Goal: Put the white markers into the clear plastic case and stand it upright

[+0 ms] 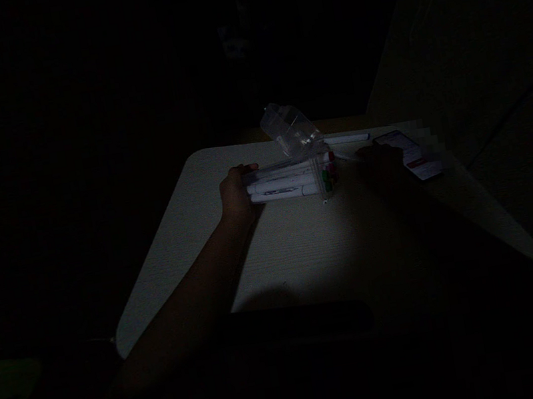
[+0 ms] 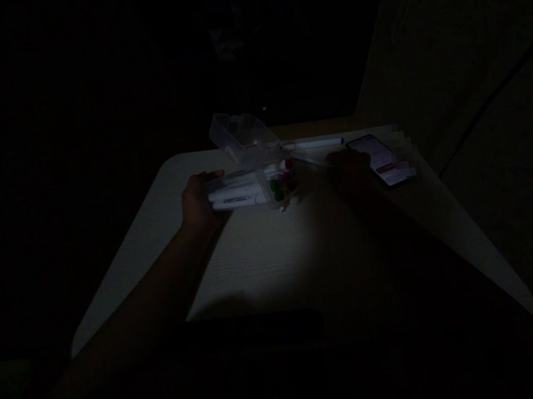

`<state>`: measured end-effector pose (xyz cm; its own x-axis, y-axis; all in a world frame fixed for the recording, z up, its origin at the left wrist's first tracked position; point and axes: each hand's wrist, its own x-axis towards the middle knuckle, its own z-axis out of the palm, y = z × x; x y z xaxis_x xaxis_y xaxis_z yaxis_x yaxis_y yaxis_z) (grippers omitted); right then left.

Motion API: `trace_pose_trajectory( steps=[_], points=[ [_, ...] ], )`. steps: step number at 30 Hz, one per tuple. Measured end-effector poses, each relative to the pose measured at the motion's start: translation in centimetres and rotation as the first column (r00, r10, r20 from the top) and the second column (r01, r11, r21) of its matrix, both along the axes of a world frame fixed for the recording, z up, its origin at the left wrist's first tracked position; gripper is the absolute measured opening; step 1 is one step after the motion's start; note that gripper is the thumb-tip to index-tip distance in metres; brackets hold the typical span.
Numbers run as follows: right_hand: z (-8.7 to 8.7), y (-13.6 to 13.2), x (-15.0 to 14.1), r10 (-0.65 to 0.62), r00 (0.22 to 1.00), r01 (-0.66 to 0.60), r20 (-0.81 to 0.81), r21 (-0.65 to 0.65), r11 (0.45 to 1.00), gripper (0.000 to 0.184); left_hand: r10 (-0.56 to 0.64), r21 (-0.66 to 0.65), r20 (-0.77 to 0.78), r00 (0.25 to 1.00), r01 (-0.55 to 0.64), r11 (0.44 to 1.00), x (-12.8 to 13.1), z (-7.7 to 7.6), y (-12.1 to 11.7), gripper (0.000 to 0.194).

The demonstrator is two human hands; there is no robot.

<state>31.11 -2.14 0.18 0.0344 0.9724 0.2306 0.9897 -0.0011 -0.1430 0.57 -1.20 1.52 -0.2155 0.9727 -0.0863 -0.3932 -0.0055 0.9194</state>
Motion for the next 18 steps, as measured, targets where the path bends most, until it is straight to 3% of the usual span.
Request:
trace_pose_trajectory(
  steps=[4,7,10,18],
  points=[
    [-0.4,0.0,0.4,0.001,0.993,0.001,-0.121,0.019,1.000,0.043,-0.009,0.010,0.006,1.000,0.009,1.000,0.0,0.0,0.0,0.027],
    [-0.5,-0.8,0.1,0.070,0.960,-0.009,-0.271,0.220,0.975,0.039,-0.011,0.006,0.000,1.000,0.011,1.000,0.0,0.0,-0.1,0.027],
    [-0.1,-2.3,-0.5,0.172,0.919,-0.005,-0.355,0.427,0.904,0.036,-0.007,-0.001,0.002,1.000,0.007,1.000,0.0,0.1,-0.2,0.025],
    [2.5,-5.1,-2.0,0.246,0.896,0.083,-0.371,0.682,0.726,0.030,0.001,0.024,-0.005,1.000,-0.001,1.000,-0.2,-0.3,0.2,0.026]
  ],
)
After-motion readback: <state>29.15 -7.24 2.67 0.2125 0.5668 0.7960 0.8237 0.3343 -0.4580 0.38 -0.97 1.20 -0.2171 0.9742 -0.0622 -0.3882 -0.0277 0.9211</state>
